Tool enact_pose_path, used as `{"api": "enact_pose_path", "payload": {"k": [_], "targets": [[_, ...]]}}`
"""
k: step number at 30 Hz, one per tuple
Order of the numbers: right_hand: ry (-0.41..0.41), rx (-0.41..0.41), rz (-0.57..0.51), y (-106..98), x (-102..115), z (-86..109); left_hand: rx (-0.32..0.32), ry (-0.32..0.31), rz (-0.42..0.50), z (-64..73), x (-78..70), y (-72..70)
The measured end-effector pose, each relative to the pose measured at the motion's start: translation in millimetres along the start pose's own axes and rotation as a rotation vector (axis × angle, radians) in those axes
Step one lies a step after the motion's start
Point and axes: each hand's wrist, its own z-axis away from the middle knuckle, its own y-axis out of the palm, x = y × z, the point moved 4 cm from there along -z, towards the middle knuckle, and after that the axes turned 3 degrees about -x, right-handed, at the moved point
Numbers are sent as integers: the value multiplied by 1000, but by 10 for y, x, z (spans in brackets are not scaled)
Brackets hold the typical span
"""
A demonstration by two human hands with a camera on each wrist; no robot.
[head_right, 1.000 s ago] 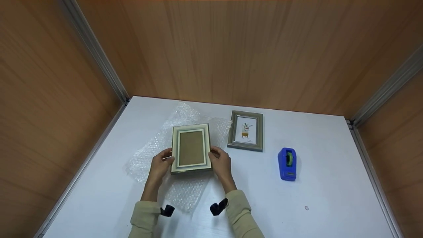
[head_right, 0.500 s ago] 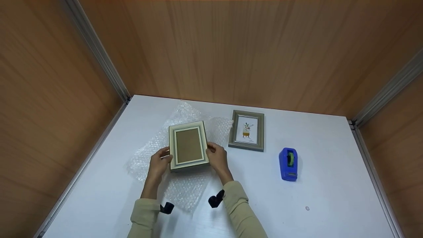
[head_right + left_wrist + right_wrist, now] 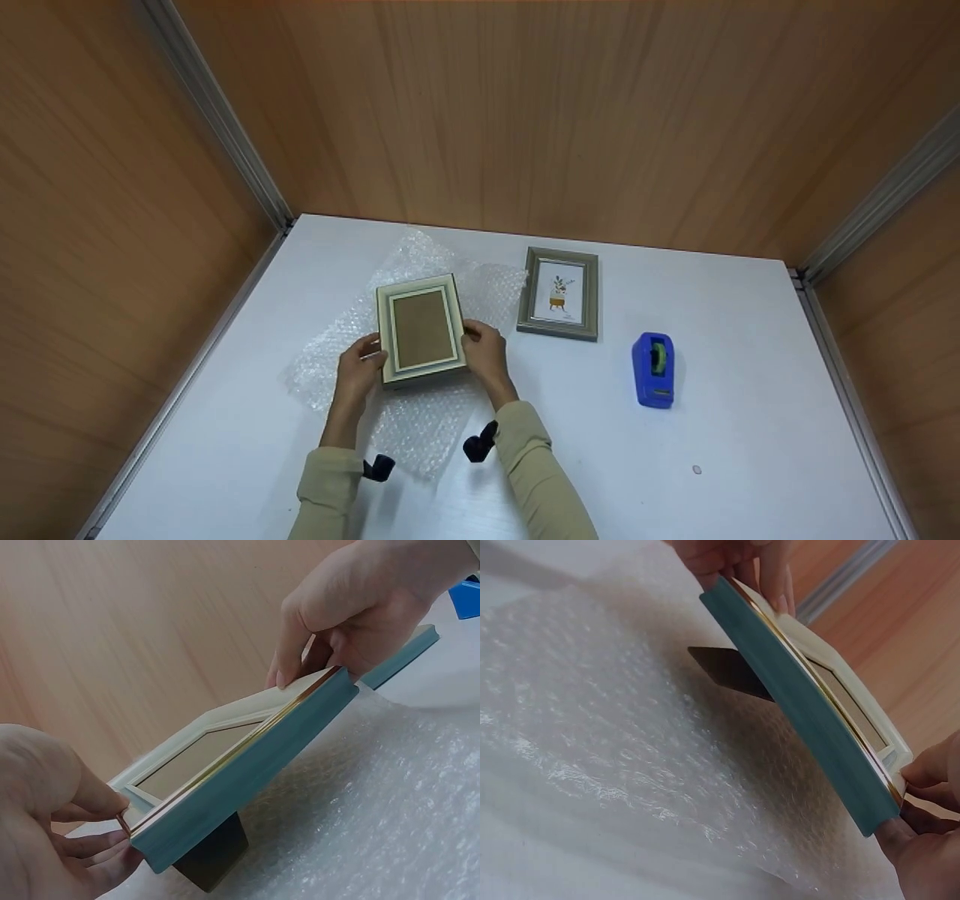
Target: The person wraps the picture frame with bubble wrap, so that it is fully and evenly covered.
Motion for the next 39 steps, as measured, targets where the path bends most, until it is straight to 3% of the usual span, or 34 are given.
{"api": "enact_pose_path", "payload": {"k": [6, 10, 23, 29, 36, 39], "targets": [[7, 2, -5, 80, -55, -48, 0, -98, 30, -53, 107, 38], [7, -5, -31, 115, -63, -57, -5, -107, 3, -75, 137, 40], [-2, -25, -7, 190, -78, -75, -33, -39, -3, -118, 161, 20], [4, -4, -9, 234, -76, -75, -39, -35, -31, -128, 191, 17], [16, 47, 26, 262, -73, -73, -2, -71, -31, -132, 209, 15], [17, 56, 37, 266, -76, -78, 6, -57, -59, -145, 197, 16]]}}
